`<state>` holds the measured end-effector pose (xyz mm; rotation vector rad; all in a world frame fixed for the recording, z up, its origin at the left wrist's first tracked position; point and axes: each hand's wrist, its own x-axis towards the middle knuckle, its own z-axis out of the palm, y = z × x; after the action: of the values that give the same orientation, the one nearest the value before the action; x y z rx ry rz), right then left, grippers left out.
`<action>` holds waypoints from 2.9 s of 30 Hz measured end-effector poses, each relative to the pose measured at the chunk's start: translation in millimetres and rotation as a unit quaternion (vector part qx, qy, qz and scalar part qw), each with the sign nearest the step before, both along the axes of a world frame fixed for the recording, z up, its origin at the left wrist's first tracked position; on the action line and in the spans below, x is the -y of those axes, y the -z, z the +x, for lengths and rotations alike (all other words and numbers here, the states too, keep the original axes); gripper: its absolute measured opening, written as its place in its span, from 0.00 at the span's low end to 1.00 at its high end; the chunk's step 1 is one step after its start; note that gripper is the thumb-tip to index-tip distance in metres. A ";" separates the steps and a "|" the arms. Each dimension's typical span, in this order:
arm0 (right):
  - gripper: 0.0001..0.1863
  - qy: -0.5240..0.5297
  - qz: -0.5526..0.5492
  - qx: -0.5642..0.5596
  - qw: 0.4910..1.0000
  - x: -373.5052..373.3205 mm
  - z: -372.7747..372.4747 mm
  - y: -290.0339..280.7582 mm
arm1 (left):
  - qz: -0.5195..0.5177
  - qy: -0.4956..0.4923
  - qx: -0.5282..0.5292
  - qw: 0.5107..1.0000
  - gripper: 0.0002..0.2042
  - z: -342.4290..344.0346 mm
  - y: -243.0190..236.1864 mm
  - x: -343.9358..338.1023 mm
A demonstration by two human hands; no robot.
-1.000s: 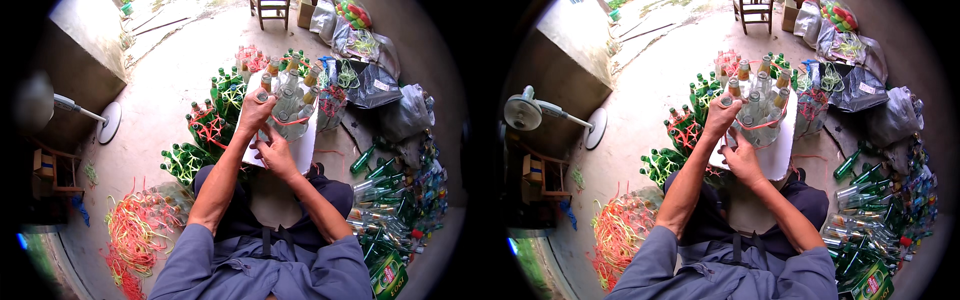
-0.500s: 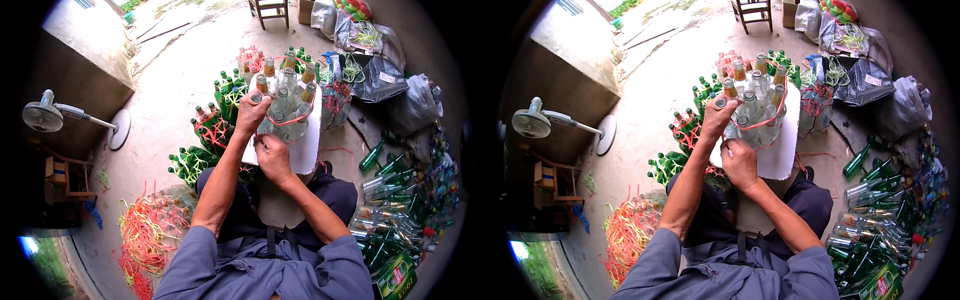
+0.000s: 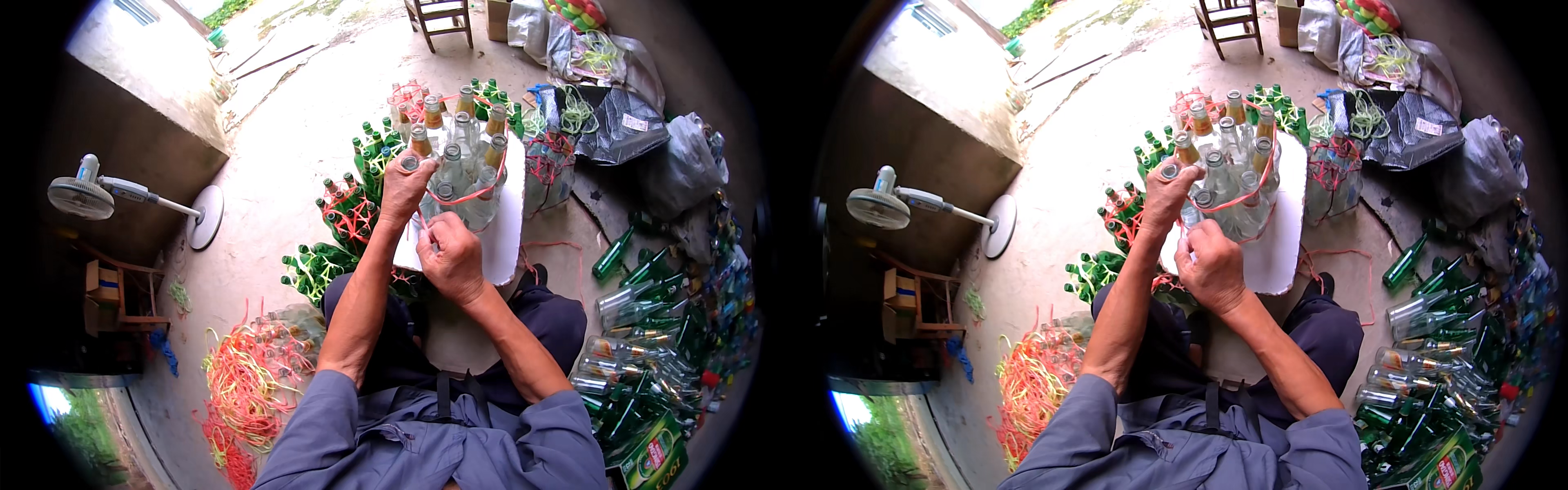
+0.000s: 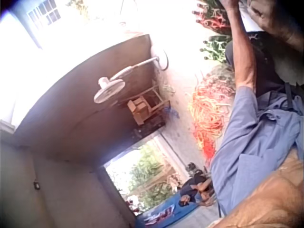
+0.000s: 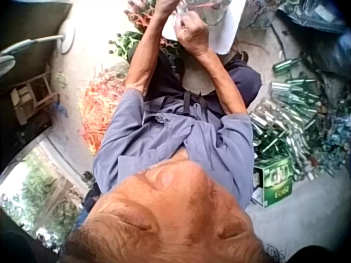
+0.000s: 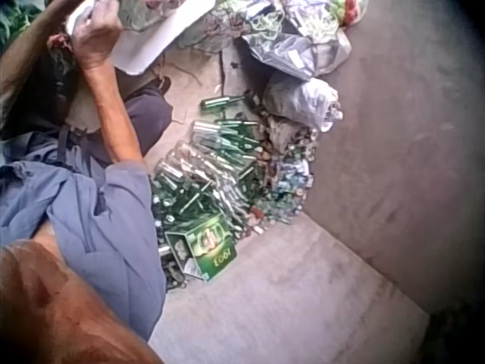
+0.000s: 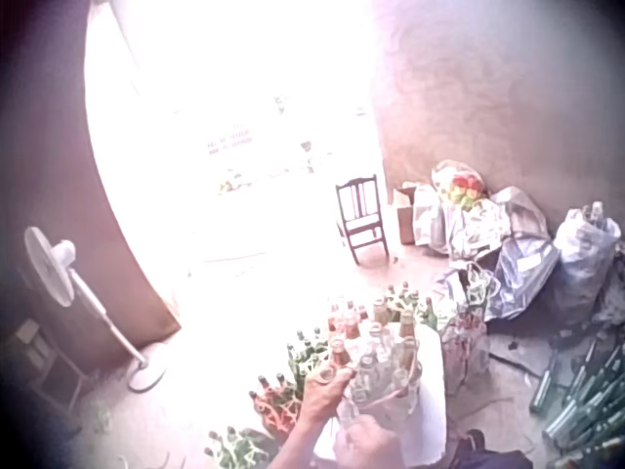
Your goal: The person sits on the floor and bundles clear glass bottles together using red plastic string. They arrange the bottles on a white cardboard base, wrap the string around the necks and bodies of the bottles, and tie knots to secure the bundle.
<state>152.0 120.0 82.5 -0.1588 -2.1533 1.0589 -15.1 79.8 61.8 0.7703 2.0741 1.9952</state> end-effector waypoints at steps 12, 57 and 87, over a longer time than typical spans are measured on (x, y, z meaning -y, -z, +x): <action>0.07 -0.180 0.024 -0.141 0.973 4.8 -6.6 -27.1 | -0.025 -0.024 0.029 0.999 0.10 9.0 -12.5 0.6; 0.22 -0.083 -0.370 -0.030 0.925 18.2 -1.4 -13.2 | -0.141 -0.054 -0.255 0.955 0.10 -22.5 -35.8 -19.1; 0.19 -0.047 -0.250 -0.033 0.966 -87.0 -7.7 -38.5 | -0.131 -0.040 -0.228 0.964 0.10 -17.7 -36.5 -16.2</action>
<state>144.3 207.0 121.0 -0.2528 -1.8096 1.6264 -32.8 96.0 98.3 1.1957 2.5886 1.6372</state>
